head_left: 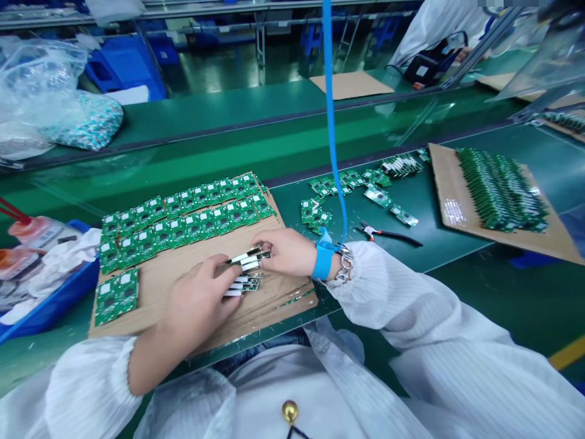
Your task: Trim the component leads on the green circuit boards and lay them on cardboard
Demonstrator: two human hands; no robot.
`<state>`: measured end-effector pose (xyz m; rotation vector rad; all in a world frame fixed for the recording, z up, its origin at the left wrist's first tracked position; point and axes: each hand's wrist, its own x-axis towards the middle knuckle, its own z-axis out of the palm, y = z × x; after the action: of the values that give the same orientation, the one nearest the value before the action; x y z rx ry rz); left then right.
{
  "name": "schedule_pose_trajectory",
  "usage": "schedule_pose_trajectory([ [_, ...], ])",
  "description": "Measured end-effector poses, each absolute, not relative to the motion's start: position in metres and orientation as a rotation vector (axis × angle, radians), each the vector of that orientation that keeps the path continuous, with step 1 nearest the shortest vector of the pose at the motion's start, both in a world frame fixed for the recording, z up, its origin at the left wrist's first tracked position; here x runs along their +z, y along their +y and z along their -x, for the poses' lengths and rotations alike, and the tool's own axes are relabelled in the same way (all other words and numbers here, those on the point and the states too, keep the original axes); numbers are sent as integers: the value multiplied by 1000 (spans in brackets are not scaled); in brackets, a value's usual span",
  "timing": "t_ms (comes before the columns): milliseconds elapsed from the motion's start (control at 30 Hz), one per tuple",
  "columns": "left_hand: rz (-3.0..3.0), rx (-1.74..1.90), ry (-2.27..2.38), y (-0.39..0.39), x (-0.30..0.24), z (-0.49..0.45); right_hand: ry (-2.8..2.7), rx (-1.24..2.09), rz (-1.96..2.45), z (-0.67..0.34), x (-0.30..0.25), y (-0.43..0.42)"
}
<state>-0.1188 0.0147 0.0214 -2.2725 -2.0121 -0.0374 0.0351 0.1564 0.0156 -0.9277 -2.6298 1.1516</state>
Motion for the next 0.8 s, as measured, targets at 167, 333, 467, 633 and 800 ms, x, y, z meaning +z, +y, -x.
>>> schedule_pose_trajectory([
  [167, 2378, -195, -1863, 20, 18, 120, -2640, 1126, 897, -35, 15, 157],
  [333, 2424, -246, -1731, 22, 18, 119, -2646, 1152, 902, -35, 17, 157],
  [467, 2434, -206, -1838, 23, 20, 116, -2645, 1140, 903, -33, 19, 157],
  [633, 2497, -256, -1908, 26, 22, 111, -2664, 1185, 887, -32, 20, 157],
  [800, 2468, -281, -2133, 33, 22, 107, -2701, 1242, 803, -33, 22, 159],
])
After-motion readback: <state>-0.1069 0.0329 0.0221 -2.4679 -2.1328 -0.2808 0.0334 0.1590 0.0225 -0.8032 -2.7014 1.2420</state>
